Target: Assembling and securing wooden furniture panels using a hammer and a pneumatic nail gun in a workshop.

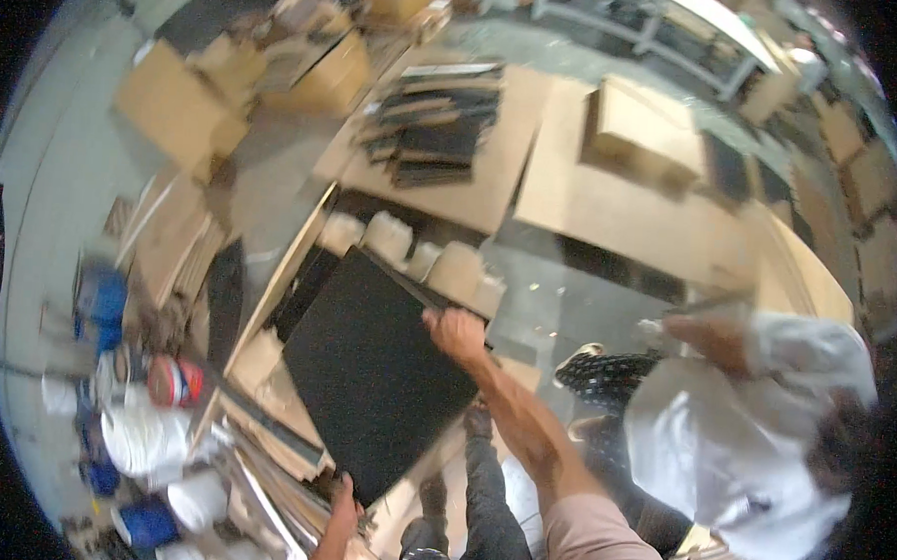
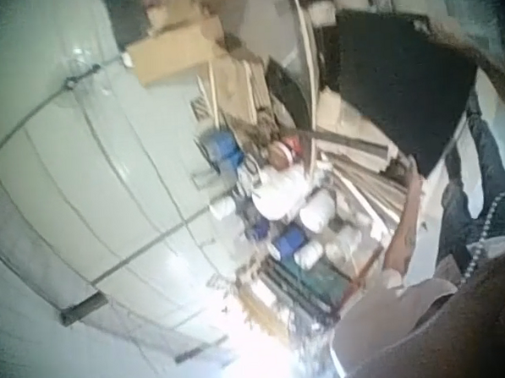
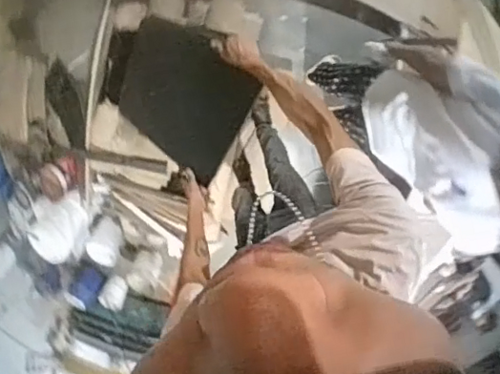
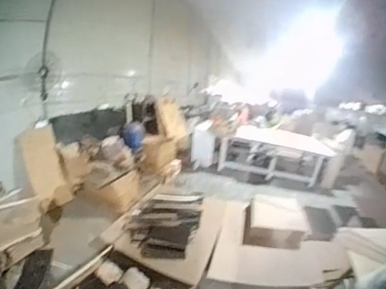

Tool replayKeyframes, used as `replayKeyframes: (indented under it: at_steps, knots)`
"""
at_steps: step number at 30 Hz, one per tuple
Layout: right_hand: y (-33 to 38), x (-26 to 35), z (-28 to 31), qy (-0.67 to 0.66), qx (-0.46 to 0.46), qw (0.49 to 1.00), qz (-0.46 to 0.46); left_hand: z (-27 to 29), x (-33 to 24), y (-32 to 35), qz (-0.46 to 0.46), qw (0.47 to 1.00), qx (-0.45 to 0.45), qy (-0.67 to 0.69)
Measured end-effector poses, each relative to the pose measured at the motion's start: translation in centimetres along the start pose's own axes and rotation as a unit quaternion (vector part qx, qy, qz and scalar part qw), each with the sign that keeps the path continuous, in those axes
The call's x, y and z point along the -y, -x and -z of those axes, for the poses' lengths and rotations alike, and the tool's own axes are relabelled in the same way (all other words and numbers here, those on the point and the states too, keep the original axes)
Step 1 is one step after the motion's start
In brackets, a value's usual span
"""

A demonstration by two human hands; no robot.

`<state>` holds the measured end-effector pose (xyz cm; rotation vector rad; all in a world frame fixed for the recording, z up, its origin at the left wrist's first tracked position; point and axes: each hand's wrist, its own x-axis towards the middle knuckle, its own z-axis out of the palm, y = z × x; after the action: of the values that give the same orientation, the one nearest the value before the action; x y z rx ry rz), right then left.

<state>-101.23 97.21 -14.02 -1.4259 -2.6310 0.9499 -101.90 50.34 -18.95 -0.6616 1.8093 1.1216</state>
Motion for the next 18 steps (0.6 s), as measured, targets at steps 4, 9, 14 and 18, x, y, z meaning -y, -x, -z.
replayKeyframes:
  at_steps: [4, 9, 14, 18]
  knots:
    - [17.3, 3.6, 11.7, -0.020, -0.050, 0.999, 0.009, 6.5, 5.9, 0.6, 0.147, 0.977, 0.087, 0.126]
    - [41.5, 3.6, 21.6, -0.051, -0.234, 0.971, 0.009, 4.9, -6.2, 9.9, -0.056, 0.978, 0.171, 0.108]
    - [66.0, 2.4, 27.5, -0.064, -0.442, 0.894, -0.033, -1.7, -9.0, 23.6, -0.161, 0.926, 0.333, 0.071]
    - [81.0, 4.5, 30.7, -0.099, -0.579, 0.792, -0.167, -5.9, -3.8, 32.8, -0.175, 0.855, 0.486, 0.040]
